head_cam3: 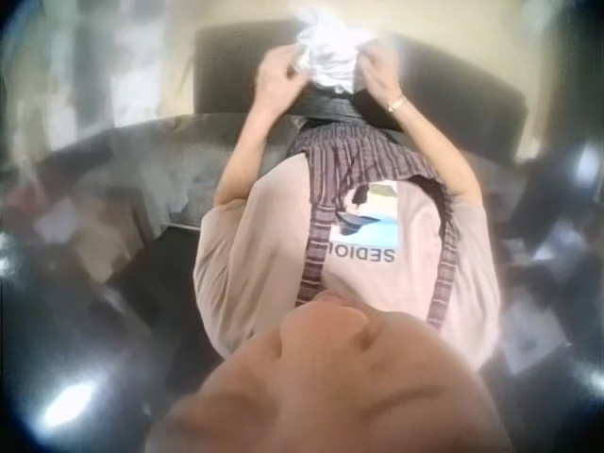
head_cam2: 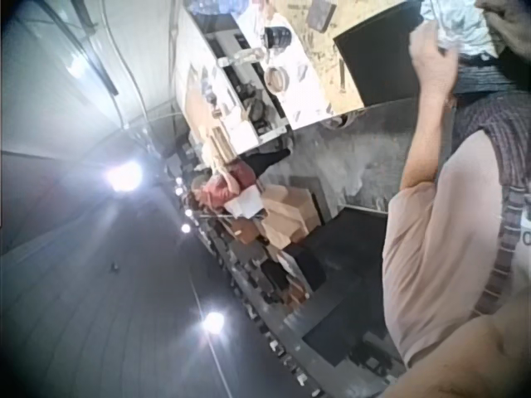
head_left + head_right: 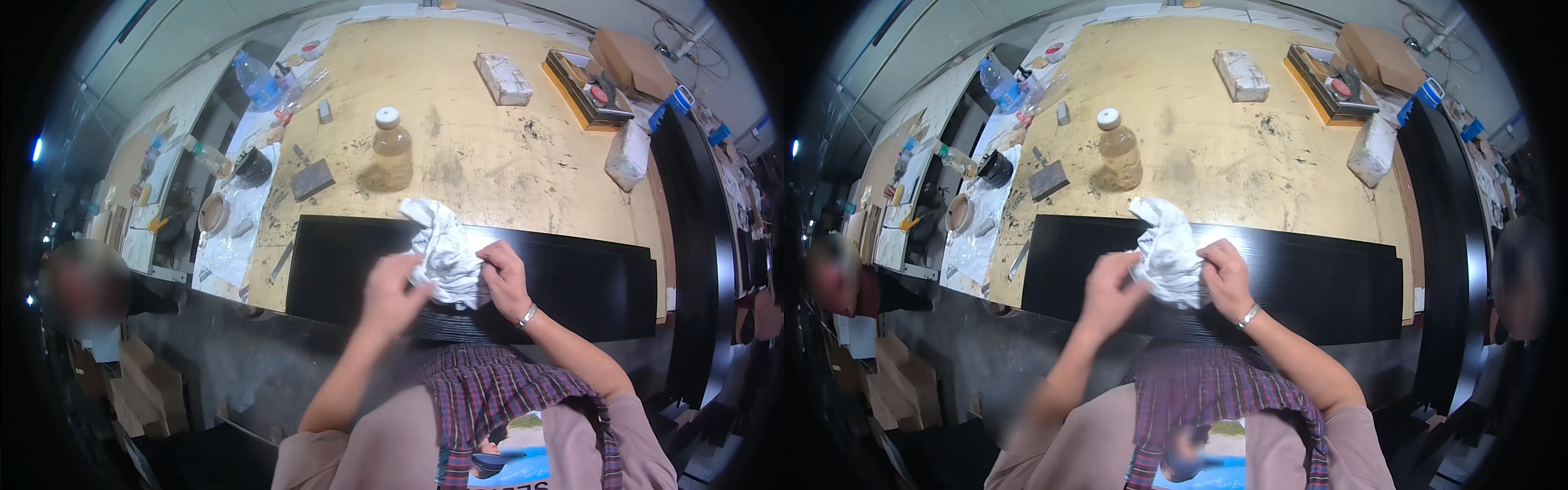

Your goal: The person wipes a long black wooden board with a white cloth, then uses a small sanding block to rub the surface, and continues wiping the board with the cloth. The person repeats this cycle of sanding and wiping across the board's surface.

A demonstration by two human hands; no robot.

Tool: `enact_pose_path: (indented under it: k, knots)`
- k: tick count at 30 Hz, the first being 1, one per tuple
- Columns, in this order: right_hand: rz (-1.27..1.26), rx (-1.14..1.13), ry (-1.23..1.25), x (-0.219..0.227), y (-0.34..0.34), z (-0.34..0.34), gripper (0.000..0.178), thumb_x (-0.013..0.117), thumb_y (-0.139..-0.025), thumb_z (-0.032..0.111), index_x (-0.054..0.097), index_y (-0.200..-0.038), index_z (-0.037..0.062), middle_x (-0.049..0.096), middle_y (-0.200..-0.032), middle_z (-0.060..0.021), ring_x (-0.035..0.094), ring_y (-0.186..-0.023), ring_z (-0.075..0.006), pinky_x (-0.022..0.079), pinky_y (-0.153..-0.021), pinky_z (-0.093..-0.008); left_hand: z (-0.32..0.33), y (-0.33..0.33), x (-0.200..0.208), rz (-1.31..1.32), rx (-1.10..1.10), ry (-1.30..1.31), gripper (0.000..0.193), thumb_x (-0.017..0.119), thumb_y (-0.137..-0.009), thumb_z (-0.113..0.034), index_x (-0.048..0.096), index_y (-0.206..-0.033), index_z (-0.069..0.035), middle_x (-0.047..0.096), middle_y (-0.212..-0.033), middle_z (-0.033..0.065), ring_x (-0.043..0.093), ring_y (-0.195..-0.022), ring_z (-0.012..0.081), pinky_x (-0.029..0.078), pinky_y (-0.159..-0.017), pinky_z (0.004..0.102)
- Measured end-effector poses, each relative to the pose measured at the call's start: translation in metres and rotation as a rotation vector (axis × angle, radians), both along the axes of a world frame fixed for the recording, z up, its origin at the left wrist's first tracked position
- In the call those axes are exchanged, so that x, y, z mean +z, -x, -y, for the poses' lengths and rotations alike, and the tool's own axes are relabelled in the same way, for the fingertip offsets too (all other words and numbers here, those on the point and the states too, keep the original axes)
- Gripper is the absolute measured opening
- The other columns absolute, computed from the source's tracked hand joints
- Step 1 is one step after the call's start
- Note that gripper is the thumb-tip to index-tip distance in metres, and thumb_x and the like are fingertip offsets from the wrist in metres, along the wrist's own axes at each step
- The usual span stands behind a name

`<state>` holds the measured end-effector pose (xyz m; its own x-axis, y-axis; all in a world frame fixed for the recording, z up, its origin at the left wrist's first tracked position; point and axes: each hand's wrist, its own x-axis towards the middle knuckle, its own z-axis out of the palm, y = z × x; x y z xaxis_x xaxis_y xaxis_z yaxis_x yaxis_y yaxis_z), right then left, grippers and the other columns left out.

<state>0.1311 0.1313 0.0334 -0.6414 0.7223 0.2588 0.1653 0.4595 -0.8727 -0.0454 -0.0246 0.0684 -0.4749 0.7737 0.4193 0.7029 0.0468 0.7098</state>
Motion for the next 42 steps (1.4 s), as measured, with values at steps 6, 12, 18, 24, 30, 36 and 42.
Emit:
enact_pose_path:
  k: [6,12,18,24,30,36,42]
  knots:
    - [-0.220,-0.053,0.267,0.039,-0.021,-0.034,0.023,0.059,-0.079,-0.013,0.072,-0.095,-0.0030,0.065,-0.097,-0.0052,0.061,-0.085,-0.0123,0.046,-0.075,-0.0239,-0.004,-0.014,-0.005,0.065,0.059,0.039,0.001,0.075,-0.081,-0.002,0.074,-0.081,-0.002,0.065,-0.072,0.0094,0.064,-0.067,0.0238,0.049,-0.061,0.0349]
    - [-0.260,0.168,0.340,0.070,-0.017,-0.021,0.022,0.061,-0.079,-0.012,0.075,-0.094,-0.0020,0.068,-0.099,-0.0058,0.063,-0.089,-0.0123,0.049,-0.078,-0.0247,-0.031,-0.030,0.015,0.006,-0.109,0.031,0.025,0.083,-0.075,-0.014,0.073,-0.096,-0.003,0.071,-0.103,0.0092,0.064,-0.099,0.0302,0.051,-0.087,0.0408]
    - [-0.291,-0.055,0.466,0.069,-0.028,-0.053,0.015,0.066,-0.084,-0.008,0.075,-0.094,-0.0025,0.071,-0.090,-0.0036,0.065,-0.081,-0.0094,0.052,-0.074,-0.0230,-0.009,-0.016,0.024,0.456,-0.114,-0.058,0.009,0.065,-0.093,-0.001,0.069,-0.090,0.007,0.071,-0.097,0.0068,0.063,-0.090,0.0120,0.048,-0.083,0.0263]
    - [-0.073,0.054,0.306,0.067,-0.018,-0.053,0.046,0.078,-0.080,0.012,0.069,-0.123,0.0026,0.063,-0.123,-0.0082,0.060,-0.111,-0.0181,0.051,-0.094,-0.0320,0.007,-0.015,0.026,1.074,-0.146,-0.203,0.013,0.055,-0.103,-0.008,0.063,-0.099,0.001,0.067,-0.097,0.0040,0.059,-0.086,0.0065,0.048,-0.081,0.0246]
    - [0.106,0.369,0.322,0.043,0.022,-0.021,0.045,0.079,-0.081,0.018,0.068,-0.121,0.0000,0.068,-0.116,-0.0146,0.063,-0.109,-0.0222,0.049,-0.097,-0.0351,0.015,-0.016,0.044,1.280,-0.118,-0.304,0.010,0.054,-0.103,-0.007,0.061,-0.101,-0.001,0.067,-0.101,0.0059,0.061,-0.092,0.0087,0.050,-0.085,0.0268]
    - [-0.048,0.476,0.718,0.046,0.050,-0.020,0.007,0.074,-0.085,0.000,0.075,-0.092,-0.0007,0.073,-0.090,-0.0033,0.066,-0.084,-0.0092,0.053,-0.081,-0.0257,0.045,0.001,0.030,1.148,0.007,-0.168,0.037,0.069,-0.092,-0.004,0.056,-0.126,0.005,0.067,-0.120,0.0116,0.065,-0.111,0.0179,0.050,-0.100,0.0334]
    - [0.058,0.426,0.651,0.032,0.112,-0.043,0.017,0.074,-0.085,0.002,0.070,-0.102,-0.0003,0.073,-0.103,-0.0067,0.067,-0.093,-0.0124,0.053,-0.084,-0.0275,0.085,0.012,0.026,1.312,0.058,0.011,0.051,0.069,-0.088,0.005,0.055,-0.137,0.009,0.067,-0.127,0.0131,0.065,-0.113,0.0194,0.050,-0.100,0.0347]
